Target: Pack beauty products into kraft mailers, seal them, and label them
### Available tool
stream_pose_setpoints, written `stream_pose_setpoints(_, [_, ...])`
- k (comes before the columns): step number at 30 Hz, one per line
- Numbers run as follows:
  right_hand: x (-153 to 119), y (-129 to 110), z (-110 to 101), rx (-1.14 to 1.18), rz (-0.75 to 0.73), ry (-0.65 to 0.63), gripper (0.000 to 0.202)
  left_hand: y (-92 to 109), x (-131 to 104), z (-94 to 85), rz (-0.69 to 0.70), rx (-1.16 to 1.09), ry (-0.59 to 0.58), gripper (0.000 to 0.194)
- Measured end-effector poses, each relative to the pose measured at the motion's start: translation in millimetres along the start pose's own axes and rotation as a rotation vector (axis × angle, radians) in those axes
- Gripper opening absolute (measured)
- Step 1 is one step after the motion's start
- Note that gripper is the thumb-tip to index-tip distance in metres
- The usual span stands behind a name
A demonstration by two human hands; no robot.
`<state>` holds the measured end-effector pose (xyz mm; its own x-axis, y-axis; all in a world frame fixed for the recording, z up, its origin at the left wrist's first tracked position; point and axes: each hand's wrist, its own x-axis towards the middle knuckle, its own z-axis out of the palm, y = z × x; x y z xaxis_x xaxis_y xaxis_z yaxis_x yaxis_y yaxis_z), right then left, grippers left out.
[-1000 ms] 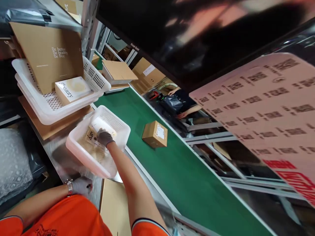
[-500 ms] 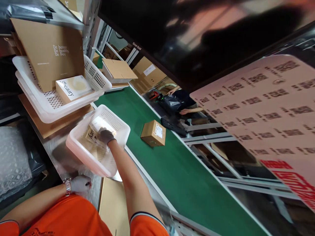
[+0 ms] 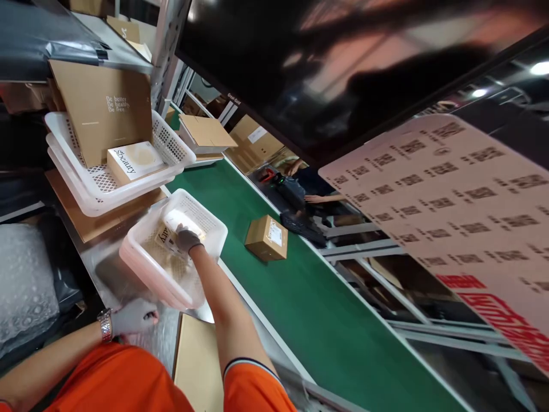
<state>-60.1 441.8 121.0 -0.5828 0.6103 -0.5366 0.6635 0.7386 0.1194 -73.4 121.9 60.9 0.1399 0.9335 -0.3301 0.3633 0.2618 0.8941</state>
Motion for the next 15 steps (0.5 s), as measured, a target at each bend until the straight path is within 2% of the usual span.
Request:
stream_pose_setpoints(4, [-1.4,2.9,-4.4,-0.005,0.041,0.034,0.052,4.1,-16.1,-9.8,-0.020,-0.066,0.082,0.024])
stream_pose_setpoints(7, [-11.1,11.7,-17.8,0.016,0.063,0.073,0.047,13.7,-31.0,-21.9,-0.008,-0.101,0.123,0.022])
stream_pose_setpoints(9, [-22.2,22.5,-31.6,0.041,0.076,0.122,0.047,26.4,-41.8,-37.7,0.037,-0.132,0.170,0.022])
stream_pose_setpoints(12, [-45.6,43.6,-53.1,0.078,0.105,0.243,0.049,51.3,-54.8,-70.5,0.140,-0.170,0.291,0.021])
stream_pose_setpoints(15, [-77.3,61.3,-66.8,0.295,0.075,0.463,0.050,75.0,-54.7,-104.5,0.226,-0.231,0.532,0.022])
